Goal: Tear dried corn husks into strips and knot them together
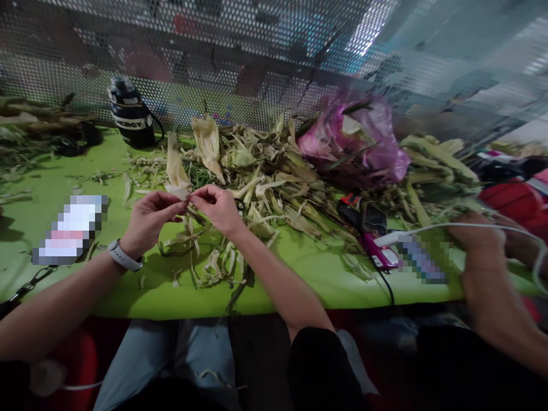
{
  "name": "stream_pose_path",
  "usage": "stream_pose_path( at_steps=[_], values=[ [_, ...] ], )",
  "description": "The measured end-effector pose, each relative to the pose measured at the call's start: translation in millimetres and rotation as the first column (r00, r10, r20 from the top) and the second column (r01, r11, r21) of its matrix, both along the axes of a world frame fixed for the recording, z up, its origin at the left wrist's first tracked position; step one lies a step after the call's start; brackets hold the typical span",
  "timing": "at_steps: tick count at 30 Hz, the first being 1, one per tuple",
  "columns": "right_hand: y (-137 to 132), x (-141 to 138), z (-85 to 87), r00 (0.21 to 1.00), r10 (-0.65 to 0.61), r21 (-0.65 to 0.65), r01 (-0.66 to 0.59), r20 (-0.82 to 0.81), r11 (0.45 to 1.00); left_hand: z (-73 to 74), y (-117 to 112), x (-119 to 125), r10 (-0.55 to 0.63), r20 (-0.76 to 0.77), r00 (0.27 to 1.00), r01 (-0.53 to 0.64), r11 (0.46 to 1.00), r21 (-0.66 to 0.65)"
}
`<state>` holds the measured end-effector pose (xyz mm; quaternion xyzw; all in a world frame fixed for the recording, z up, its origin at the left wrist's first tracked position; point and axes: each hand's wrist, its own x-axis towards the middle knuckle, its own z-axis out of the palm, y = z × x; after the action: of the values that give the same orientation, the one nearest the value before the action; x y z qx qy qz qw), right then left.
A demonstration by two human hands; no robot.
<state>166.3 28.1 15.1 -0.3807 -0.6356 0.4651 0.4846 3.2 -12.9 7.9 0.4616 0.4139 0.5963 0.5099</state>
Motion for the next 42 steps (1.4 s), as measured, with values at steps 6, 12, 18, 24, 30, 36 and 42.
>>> stream_pose_path(
  at_steps=[6, 12, 18, 24, 30, 36, 42],
  values=[
    [2.0, 0.1, -3.7, 1.0, 0.006, -0.028, -0.007, -0.031, 1.0, 1.5, 1.7, -0.9, -0.046, 0.049, 0.998, 0.047, 0.999, -0.007],
    [1.6, 0.5, -4.0, 0.999, 0.017, -0.048, -0.018, -0.034, 0.999, 0.0, 0.8, -1.5, -0.09, 0.011, 0.996, 0.09, 0.996, -0.028],
    [1.4, 0.7, -5.0, 1.0, -0.003, -0.048, 0.002, -0.026, 0.999, 0.1, 0.9, -1.6, -0.069, 0.071, 0.995, 0.075, 0.994, -0.084],
    [-0.9, -0.2, -4.8, 1.0, -0.023, -0.027, 0.023, 0.011, 0.999, 1.1, 0.4, -1.3, -0.09, 0.087, 0.992, 0.098, 0.991, -0.09],
    [-4.0, -0.8, -1.3, 0.998, -0.062, -0.028, 0.062, -0.008, 0.998, 3.5, 1.3, -2.6, -0.066, 0.11, 0.992, 0.078, 0.991, -0.111],
    [-2.1, -0.9, -4.4, 0.998, -0.054, -0.041, 0.053, -0.014, 0.998, 4.8, 0.3, -1.6, -0.138, 0.164, 0.977, 0.163, 0.976, -0.144],
    [-3.0, -1.7, -4.6, 0.999, -0.051, -0.038, 0.051, 0.006, 0.998, 0.6, 0.5, -0.2, -0.093, 0.12, 0.988, 0.109, 0.985, -0.135]
  ],
)
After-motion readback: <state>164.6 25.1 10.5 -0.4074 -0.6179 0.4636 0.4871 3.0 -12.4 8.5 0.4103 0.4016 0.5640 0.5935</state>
